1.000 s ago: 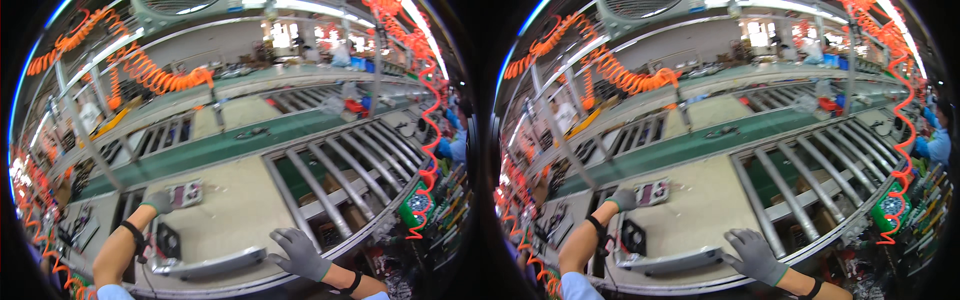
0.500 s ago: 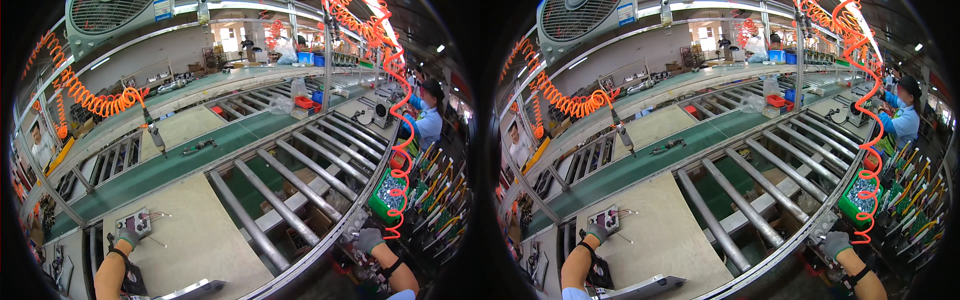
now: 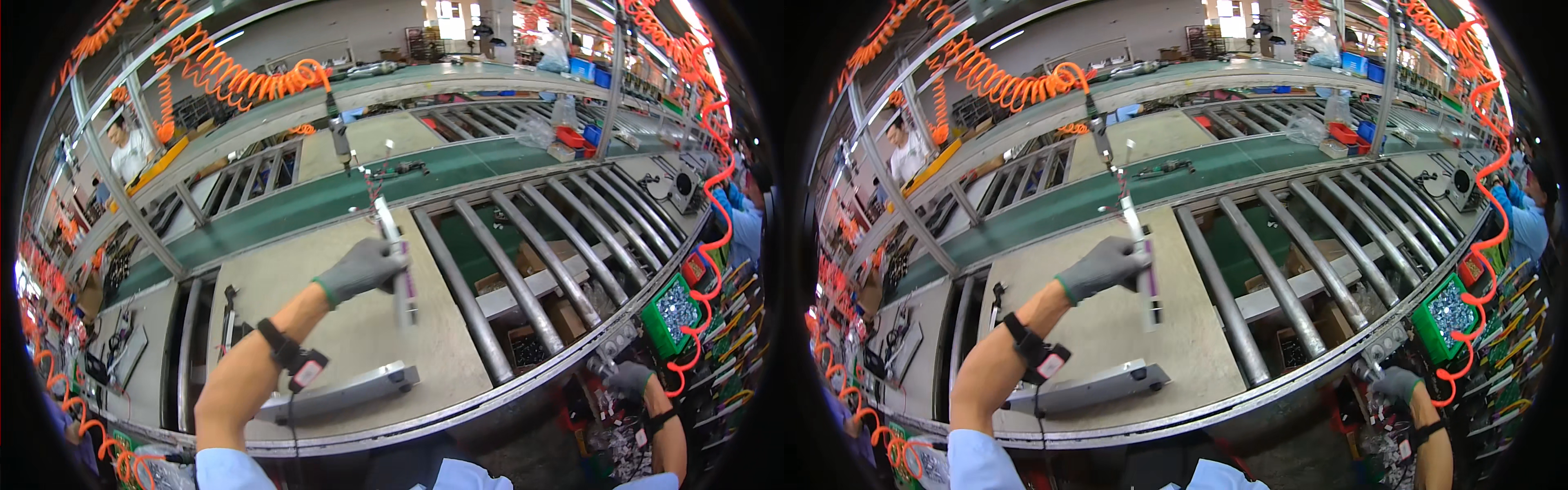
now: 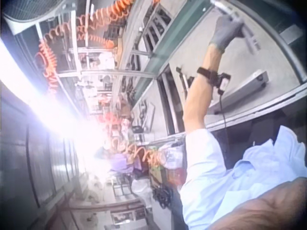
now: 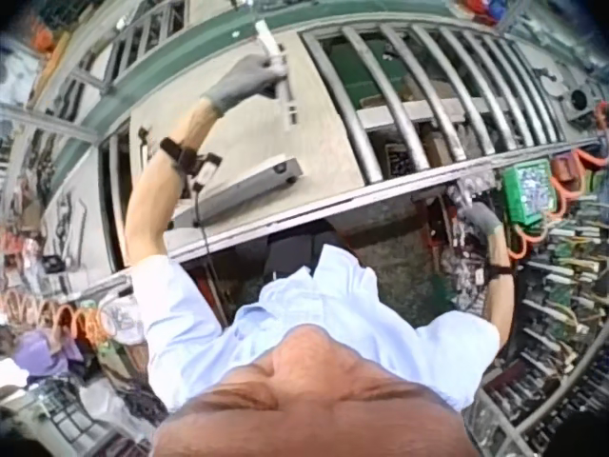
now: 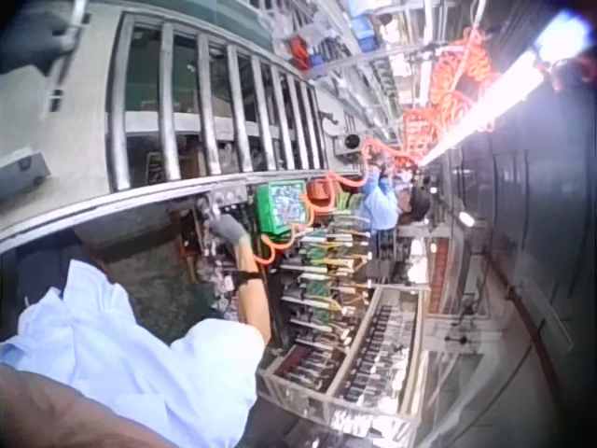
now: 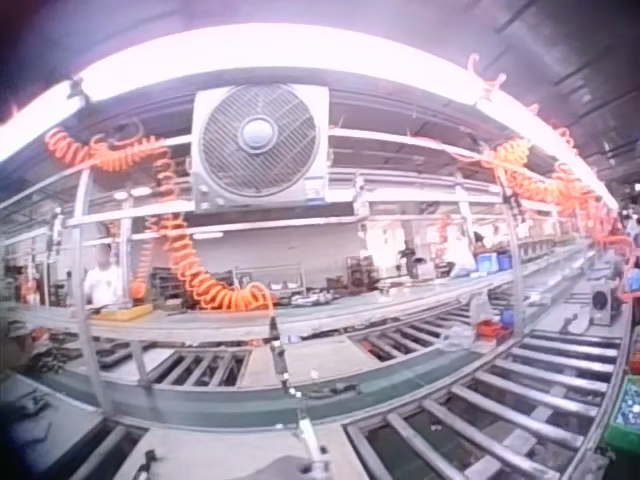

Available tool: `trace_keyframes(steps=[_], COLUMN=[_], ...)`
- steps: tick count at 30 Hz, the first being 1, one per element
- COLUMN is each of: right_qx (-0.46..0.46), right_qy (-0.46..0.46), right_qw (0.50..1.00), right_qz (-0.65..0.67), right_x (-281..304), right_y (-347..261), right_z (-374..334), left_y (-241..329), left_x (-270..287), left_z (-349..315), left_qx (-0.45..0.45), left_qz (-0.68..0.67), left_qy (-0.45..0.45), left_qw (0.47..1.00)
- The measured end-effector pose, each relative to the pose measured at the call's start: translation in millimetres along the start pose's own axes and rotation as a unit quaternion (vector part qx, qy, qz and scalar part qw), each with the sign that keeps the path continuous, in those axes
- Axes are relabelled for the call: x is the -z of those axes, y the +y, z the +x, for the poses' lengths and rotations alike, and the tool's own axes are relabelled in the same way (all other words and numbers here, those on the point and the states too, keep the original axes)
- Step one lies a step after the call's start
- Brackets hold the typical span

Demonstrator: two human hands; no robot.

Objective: Assembling electronic circuit boards and internal components into an inverter chassis on a factory production line.

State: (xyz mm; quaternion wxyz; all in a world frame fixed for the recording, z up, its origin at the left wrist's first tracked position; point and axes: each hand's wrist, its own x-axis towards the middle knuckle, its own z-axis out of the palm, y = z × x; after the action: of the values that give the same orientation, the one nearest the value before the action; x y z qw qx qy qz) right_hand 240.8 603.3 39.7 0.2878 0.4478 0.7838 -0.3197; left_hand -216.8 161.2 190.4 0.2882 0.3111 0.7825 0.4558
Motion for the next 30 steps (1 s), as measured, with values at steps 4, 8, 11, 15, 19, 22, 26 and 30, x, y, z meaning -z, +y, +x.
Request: trace_keyframes(steps=[4, 8, 11, 15, 19, 22, 26, 30], right_qx=[0.120, 0.093, 0.158, 0.213, 0.242, 0.237, 0.226, 0.229], right_qy=[-0.101, -0.192, -0.199, -0.208, -0.185, -0.177, -0.198, -0.183], right_qw=[0.976, 0.959, 0.920, 0.877, 0.864, 0.852, 0.846, 0.862], right_qz=[0.149, 0.184, 0.300, 0.377, 0.401, 0.431, 0.440, 0.414], right_x=[-52, -98, -140, -171, -197, -218, -250, -266], right_y=[23, 15, -16, -81, -156, -201, -236, -244], right_z=[-65, -129, -169, -178, -164, -156, -151, -151], left_y=[14, -18, -40, -44, -29, -23, -43, -67], left_x=[-50, -63, -53, -39, -39, -35, -56, -80], left_z=[-9, -19, -24, -32, -53, -89, -169, -204], left_qx=[0.023, 0.076, 0.108, 0.128, 0.162, -0.014, 0.013, -0.046], left_qz=[-0.164, -0.203, -0.218, -0.180, -0.022, 0.283, 0.324, 0.435], left_qy=[-0.023, -0.057, -0.035, -0.027, 0.015, 0.120, 0.156, 0.198], left_qw=[0.986, 0.975, 0.969, 0.975, 0.986, 0.952, 0.933, 0.877])
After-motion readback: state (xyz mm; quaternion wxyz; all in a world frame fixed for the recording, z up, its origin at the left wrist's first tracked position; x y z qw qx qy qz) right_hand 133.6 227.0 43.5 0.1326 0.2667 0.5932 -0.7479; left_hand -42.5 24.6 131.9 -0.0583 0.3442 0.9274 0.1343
